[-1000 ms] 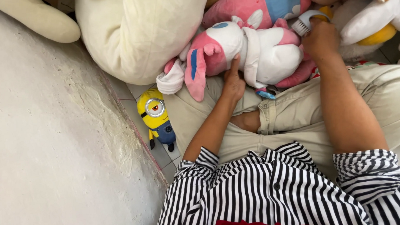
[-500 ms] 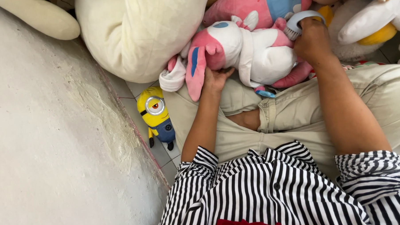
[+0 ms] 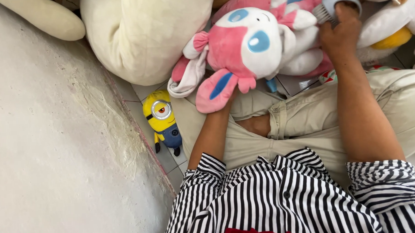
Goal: Using a small brush to clean and groom a plush toy while rotating it to reach all surfaces.
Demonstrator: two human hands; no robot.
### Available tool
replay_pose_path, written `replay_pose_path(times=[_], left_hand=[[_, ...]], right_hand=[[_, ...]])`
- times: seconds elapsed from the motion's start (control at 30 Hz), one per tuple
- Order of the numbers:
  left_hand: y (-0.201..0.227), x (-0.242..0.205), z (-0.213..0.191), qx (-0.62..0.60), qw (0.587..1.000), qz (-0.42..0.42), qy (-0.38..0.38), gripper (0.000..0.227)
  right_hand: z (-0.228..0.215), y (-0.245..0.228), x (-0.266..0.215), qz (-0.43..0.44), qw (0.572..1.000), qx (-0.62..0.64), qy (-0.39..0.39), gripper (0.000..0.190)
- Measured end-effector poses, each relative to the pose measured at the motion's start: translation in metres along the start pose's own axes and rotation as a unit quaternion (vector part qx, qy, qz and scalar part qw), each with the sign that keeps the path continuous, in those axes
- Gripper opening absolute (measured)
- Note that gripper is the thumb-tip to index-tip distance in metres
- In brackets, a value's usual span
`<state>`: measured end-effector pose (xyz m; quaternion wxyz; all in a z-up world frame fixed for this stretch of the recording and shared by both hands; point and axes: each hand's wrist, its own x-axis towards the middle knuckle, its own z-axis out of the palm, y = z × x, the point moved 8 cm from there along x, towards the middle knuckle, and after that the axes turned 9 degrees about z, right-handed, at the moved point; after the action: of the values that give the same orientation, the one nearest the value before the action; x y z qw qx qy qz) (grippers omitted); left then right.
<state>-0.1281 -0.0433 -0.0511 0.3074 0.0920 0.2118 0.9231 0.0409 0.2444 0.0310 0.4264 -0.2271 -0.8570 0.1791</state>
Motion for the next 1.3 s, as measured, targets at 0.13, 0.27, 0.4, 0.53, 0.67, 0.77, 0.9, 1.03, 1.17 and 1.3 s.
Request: replay_pose_path(times=[0.13,0.27,0.4,0.53,0.67,0.77,0.9,1.03,1.17,1.3], left_hand=[[-0.001,-0.008,-0.006,0.024,1.000,0.002,-0.006,0.008],[-0.001,-0.013,-0.015,0.047,0.999,0.006,-0.011,0.013],[-0.018,-0.012,-0.020,0.063,0.998,0.004,-0.022,0.021],[-0.014,-0.015,-0.030,0.090,0.995,0.010,-0.031,0.030],[-0.021,-0.022,-0.028,0.111,0.993,0.005,-0.038,0.039],[-0.029,-0.016,-0.020,0.125,0.991,0.000,-0.054,0.046],[-0.030,-0.012,-0.011,0.150,0.986,-0.009,-0.074,0.055],[-0.017,-0.006,0.002,0.182,0.979,-0.015,-0.094,0.064],[-0.003,-0.001,0.012,0.215,0.970,-0.017,-0.111,0.073],[0.008,0.012,0.022,0.480,0.860,0.046,-0.167,0.091]], right_hand=[[-0.022,-0.036,0.010,-0.004,0.999,0.044,0.012,0.038],[-0.046,-0.080,0.019,0.003,0.994,0.103,0.035,0.016],[-0.065,-0.201,0.003,-0.207,0.976,0.058,0.030,0.026],[-0.032,-0.230,-0.026,-0.320,0.940,-0.019,0.118,0.040],[-0.041,-0.161,0.005,-0.227,0.964,0.084,0.115,0.014],[-0.057,-0.144,0.021,-0.162,0.976,0.085,0.118,0.013],[-0.056,-0.183,0.016,-0.145,0.979,0.069,0.122,0.009],[-0.055,-0.204,0.007,-0.134,0.977,0.020,0.162,0.018],[-0.053,-0.178,-0.002,-0.113,0.982,0.031,0.150,0.020],[-0.061,-0.184,-0.008,-0.087,0.987,0.009,0.134,0.020]])
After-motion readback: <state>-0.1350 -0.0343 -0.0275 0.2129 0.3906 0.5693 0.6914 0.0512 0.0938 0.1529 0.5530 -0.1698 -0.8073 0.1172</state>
